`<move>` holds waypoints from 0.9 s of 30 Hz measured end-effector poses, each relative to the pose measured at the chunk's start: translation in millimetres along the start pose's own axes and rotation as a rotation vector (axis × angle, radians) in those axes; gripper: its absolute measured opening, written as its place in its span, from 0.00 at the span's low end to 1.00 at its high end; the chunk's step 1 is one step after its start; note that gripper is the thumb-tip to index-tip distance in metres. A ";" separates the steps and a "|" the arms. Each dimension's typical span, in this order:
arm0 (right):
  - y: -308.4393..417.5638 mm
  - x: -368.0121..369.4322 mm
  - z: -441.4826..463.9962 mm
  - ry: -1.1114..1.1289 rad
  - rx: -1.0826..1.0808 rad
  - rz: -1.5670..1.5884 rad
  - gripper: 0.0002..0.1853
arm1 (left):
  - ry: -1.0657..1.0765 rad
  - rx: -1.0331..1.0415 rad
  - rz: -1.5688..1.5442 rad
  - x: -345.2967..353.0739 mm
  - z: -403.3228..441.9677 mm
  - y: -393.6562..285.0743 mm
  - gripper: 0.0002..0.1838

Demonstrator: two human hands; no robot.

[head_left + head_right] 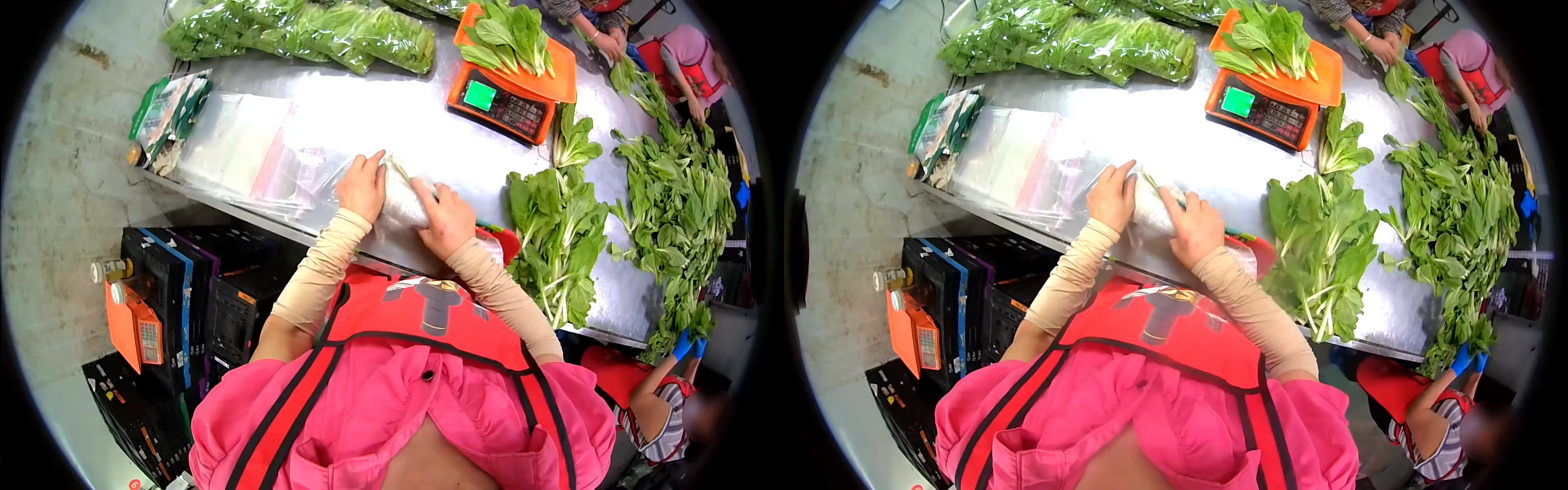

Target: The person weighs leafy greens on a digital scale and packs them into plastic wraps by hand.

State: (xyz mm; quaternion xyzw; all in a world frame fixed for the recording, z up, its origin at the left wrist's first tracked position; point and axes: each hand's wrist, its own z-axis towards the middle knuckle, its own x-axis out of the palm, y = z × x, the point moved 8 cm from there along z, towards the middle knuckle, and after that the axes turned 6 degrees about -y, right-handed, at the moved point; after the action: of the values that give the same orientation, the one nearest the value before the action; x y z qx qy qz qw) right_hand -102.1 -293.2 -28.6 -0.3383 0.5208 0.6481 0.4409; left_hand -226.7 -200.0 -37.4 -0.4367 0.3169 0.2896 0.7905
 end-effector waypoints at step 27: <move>-63.1 -29.9 -10.4 -0.224 0.402 0.789 0.44 | -0.299 -0.087 -0.623 -66.8 -15.0 -20.2 0.24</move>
State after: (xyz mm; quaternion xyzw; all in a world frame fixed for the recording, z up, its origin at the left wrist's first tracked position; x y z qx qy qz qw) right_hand -32.6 -305.5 -27.9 0.0504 0.6742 0.6852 0.2708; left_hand -257.7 -234.3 17.0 -0.4984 0.0363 0.1082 0.8594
